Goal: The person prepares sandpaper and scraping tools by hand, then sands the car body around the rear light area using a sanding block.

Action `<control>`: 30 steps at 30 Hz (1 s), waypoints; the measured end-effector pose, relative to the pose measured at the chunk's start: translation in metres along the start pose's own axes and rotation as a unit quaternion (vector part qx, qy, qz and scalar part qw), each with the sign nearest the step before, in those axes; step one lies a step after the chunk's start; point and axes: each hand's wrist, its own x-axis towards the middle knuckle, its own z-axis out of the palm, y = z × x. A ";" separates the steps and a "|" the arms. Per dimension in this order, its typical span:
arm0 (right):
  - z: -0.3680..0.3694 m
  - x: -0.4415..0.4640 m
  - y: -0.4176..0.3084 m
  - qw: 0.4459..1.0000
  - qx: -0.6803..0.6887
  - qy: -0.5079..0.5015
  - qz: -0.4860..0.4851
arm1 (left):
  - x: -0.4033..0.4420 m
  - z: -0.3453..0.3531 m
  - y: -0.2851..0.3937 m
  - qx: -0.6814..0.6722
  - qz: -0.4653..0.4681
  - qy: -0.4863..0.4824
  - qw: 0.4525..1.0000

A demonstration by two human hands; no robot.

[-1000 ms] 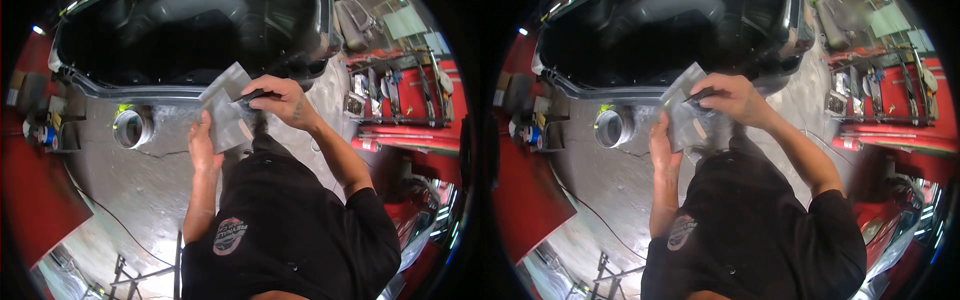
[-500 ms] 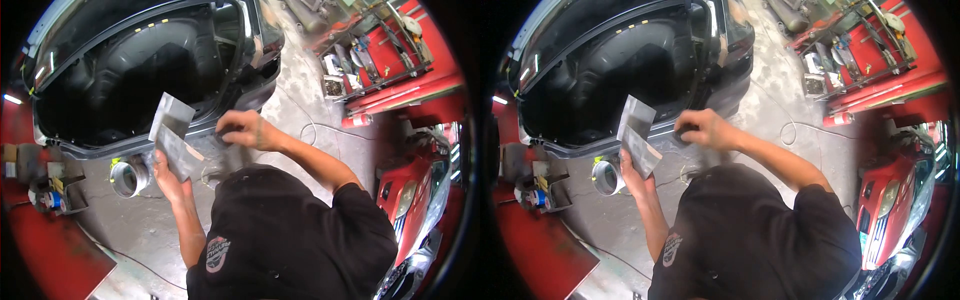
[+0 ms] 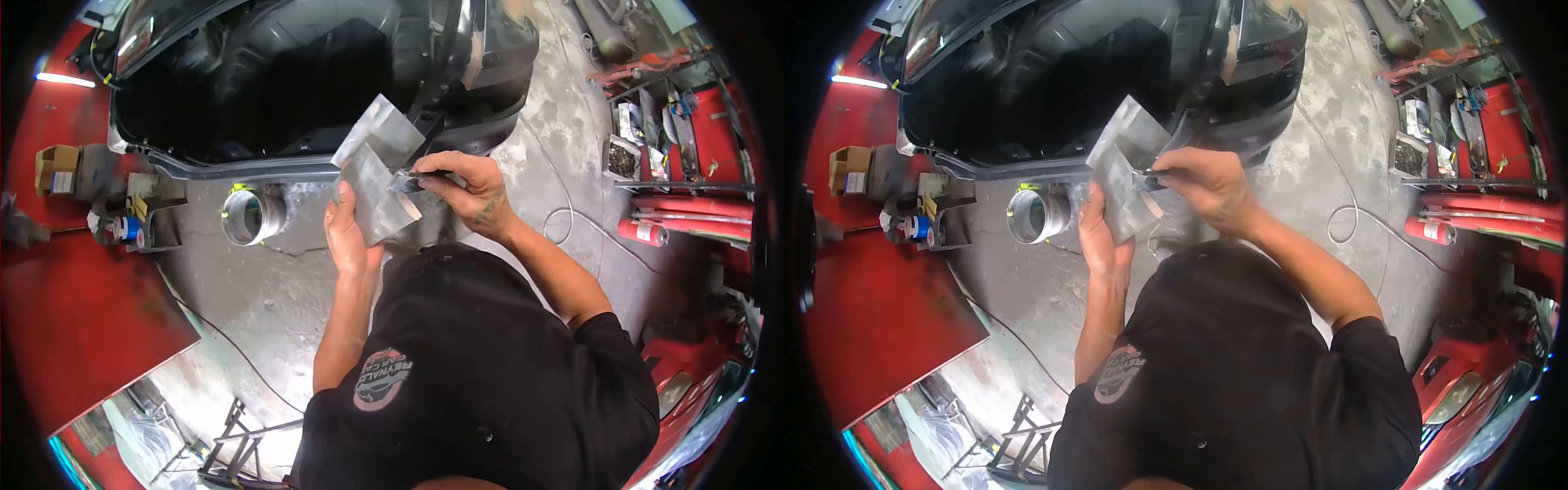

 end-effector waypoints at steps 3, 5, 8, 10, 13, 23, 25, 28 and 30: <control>-0.019 0.003 0.001 0.997 -0.060 -0.036 -0.025 | -0.003 0.006 -0.007 0.023 0.019 0.013 0.999; -0.029 0.009 -0.007 0.986 -0.143 -0.065 -0.051 | -0.006 0.006 -0.010 0.054 0.029 0.027 0.998; -0.044 0.011 0.009 0.957 -0.234 -0.126 -0.115 | -0.015 0.013 -0.005 0.057 0.071 0.054 0.994; -0.046 0.008 0.025 0.947 -0.245 -0.156 -0.134 | -0.021 0.010 0.000 0.057 0.107 0.081 0.989; -0.040 0.005 0.030 0.990 -0.036 -0.103 0.089 | -0.025 -0.008 0.018 0.090 0.130 0.128 0.979; 0.031 -0.010 0.043 0.980 0.121 -0.028 0.155 | -0.038 -0.054 0.046 0.110 0.186 0.222 0.951; 0.051 -0.012 0.044 0.983 0.095 -0.016 0.154 | -0.035 -0.074 0.059 0.118 0.197 0.205 0.951; 0.099 -0.012 0.055 0.988 -0.007 -0.009 0.155 | -0.041 -0.109 0.091 0.084 0.218 0.171 0.957; 0.133 -0.006 0.050 0.980 0.068 -0.001 0.189 | -0.042 -0.135 0.112 0.057 0.197 0.173 0.963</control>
